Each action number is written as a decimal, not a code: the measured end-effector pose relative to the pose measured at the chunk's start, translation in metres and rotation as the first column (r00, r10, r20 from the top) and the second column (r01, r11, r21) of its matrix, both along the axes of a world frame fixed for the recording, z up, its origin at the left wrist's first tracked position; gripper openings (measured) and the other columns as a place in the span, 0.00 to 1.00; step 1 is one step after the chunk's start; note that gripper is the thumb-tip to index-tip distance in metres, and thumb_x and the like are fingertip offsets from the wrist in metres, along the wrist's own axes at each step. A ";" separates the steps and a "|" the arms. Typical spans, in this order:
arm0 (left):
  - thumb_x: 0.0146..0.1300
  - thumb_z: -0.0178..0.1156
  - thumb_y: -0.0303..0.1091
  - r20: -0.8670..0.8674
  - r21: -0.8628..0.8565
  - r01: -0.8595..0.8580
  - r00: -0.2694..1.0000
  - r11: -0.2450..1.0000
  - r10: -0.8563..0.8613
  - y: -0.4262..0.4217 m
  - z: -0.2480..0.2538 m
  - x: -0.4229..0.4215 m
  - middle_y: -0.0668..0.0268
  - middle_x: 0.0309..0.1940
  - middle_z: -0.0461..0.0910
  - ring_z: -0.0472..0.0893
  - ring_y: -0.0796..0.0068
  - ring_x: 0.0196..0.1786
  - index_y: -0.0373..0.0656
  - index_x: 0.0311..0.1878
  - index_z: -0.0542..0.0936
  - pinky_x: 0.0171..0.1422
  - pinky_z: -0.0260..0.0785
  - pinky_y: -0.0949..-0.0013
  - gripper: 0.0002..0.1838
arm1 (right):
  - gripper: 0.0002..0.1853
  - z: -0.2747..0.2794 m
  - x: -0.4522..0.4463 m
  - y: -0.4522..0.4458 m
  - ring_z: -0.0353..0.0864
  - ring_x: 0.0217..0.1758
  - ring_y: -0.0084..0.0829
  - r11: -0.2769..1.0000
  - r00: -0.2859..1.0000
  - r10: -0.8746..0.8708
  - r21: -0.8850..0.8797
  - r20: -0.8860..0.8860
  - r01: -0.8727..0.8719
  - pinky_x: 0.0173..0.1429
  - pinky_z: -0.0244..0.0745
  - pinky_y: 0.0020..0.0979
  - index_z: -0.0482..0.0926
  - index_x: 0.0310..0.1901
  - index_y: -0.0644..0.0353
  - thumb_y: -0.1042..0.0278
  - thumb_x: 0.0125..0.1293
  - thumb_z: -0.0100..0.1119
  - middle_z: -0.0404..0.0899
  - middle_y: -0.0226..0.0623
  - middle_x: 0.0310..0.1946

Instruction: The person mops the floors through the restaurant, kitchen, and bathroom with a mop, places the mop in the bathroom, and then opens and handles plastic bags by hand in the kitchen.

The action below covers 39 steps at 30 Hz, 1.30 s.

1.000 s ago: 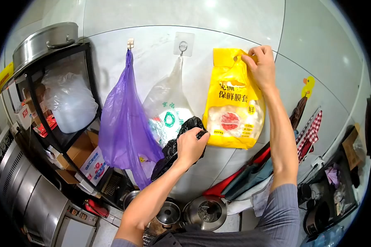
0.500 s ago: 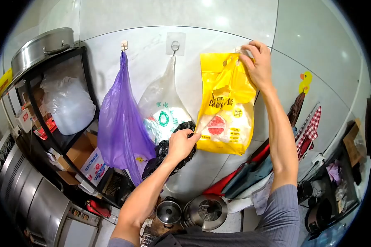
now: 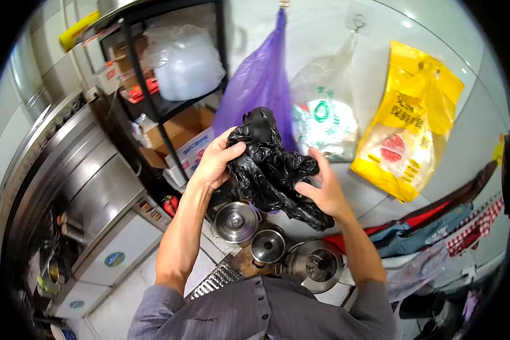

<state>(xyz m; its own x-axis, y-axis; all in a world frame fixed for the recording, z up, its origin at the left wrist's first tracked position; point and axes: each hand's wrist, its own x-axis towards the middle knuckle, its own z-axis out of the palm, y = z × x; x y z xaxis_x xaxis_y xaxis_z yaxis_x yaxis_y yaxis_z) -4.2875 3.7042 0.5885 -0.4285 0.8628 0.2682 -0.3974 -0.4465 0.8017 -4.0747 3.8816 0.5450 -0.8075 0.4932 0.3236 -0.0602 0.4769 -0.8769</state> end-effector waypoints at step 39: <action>0.67 0.52 0.32 -0.397 -0.395 -0.901 0.345 0.181 0.850 -0.333 -0.109 -0.053 0.67 0.34 0.84 0.78 0.81 0.36 0.34 0.46 0.82 0.43 0.70 0.74 0.14 | 0.22 -0.237 -0.124 -0.165 0.80 0.55 0.36 0.896 0.684 0.437 -0.219 0.584 -0.386 0.59 0.70 0.31 0.76 0.58 0.65 0.70 0.61 0.63 0.83 0.50 0.48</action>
<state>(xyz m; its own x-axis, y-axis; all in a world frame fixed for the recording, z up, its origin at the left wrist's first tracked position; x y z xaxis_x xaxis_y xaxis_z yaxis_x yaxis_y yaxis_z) -4.3408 3.3715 0.4794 -0.9958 -0.0759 0.0519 0.0538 -0.0226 0.9983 -4.1989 3.7164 0.3082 -0.9429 0.0646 -0.3268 0.3180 0.4669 -0.8252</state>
